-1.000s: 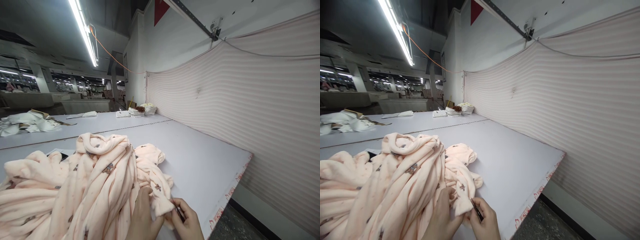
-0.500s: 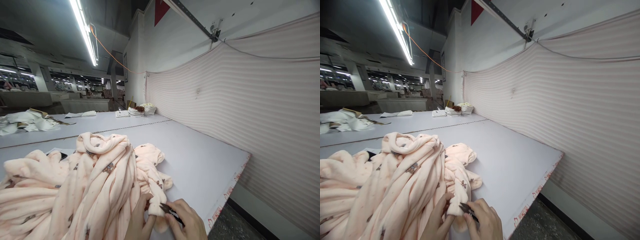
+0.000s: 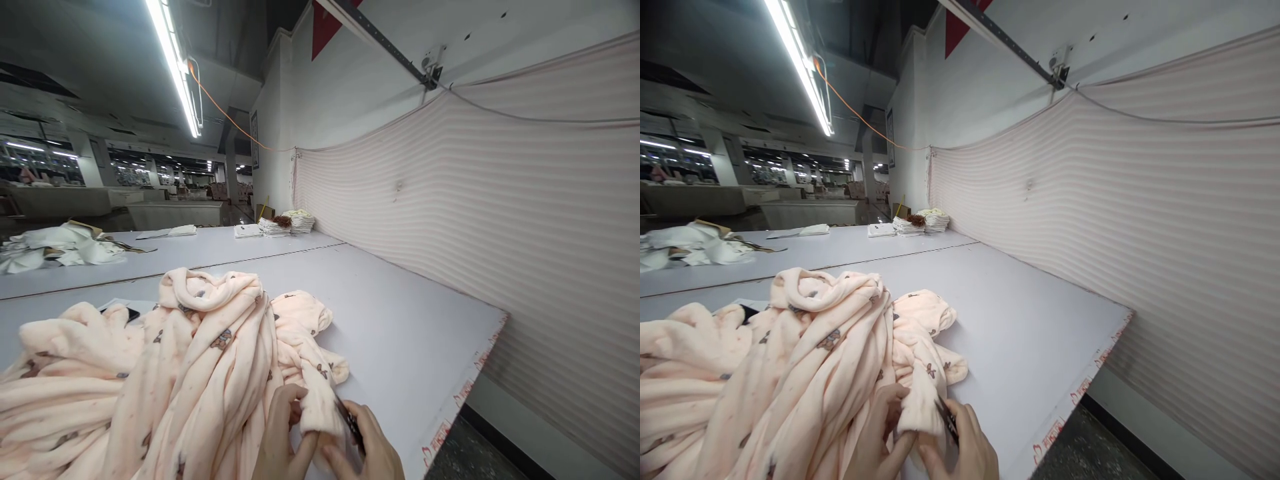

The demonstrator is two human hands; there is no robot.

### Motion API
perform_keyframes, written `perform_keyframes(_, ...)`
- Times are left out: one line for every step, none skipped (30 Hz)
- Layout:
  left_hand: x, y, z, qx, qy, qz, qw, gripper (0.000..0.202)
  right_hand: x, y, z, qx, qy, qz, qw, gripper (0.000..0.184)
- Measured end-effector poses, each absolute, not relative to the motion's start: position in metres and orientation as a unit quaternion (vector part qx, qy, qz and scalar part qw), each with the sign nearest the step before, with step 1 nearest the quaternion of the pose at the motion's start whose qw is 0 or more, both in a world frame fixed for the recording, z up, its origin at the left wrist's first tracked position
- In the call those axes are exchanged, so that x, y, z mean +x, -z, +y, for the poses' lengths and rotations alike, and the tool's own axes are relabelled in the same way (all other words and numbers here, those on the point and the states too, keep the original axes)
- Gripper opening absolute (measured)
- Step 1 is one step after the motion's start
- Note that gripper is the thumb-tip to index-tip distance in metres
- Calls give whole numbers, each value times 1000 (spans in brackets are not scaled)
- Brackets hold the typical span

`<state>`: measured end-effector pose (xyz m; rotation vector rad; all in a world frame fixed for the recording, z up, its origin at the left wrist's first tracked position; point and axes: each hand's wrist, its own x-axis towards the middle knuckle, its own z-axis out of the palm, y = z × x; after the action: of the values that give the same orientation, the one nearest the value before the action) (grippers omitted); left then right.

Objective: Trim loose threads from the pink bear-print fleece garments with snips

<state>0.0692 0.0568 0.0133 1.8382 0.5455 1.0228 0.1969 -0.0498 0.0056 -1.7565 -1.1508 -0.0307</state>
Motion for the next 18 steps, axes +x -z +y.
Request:
perform_keyframes(69,-15,57,748,-433,214,455,32,197,-3,-49,-736,28,-467,490,24)
perform_keyframes(68,-17,58,754,-436,202,448,34,198,-2,-47,-748,46,-452,484,20)
perform_keyframes(68,-21,58,763,-420,187,454,32,199,-1,-45,-759,65,-433,482,18)
perform_keyframes(67,-25,59,772,-381,173,479,28,200,-2,-43,-769,80,-412,483,17)
perform_keyframes(67,-29,59,768,-328,166,525,24,202,-4,-40,-776,92,-393,484,15)
perform_keyframes(67,-33,59,745,-279,170,582,20,204,-7,-37,-783,97,-382,481,12)
perform_keyframes(66,-36,59,705,-243,182,641,19,206,-11,-35,-787,93,-381,475,9)
perform_keyframes(66,-38,59,655,-227,199,693,19,207,-15,-32,-789,79,-391,467,8)
perform_keyframes(66,-40,59,605,-224,210,735,19,208,-19,-31,-786,58,-409,460,9)
perform_keyframes(66,-40,60,561,-231,211,767,21,209,-23,-31,-778,31,-430,456,12)
perform_keyframes(66,-40,61,526,-240,204,790,23,209,-25,-31,-766,2,-452,457,12)
perform_keyframes(66,-40,62,500,-240,188,811,26,209,-26,-33,-751,-22,-472,461,10)
perform_keyframes(66,-39,63,478,-235,166,830,29,209,-27,-36,-735,-37,-491,467,9)
perform_keyframes(67,-39,64,461,-229,144,845,31,208,-26,-39,-722,-40,-508,468,13)
perform_keyframes(67,-38,66,446,-224,127,858,32,208,-26,-42,-715,-30,-522,464,19)
perform_keyframes(68,-38,67,433,-221,115,866,32,206,-25,-45,-715,-9,-533,453,23)
perform_keyframes(68,-38,67,424,-221,108,871,31,205,-25,-46,-716,15,-542,440,25)
perform_keyframes(68,-37,68,419,-224,106,874,31,205,-25,-47,-719,35,-548,427,24)
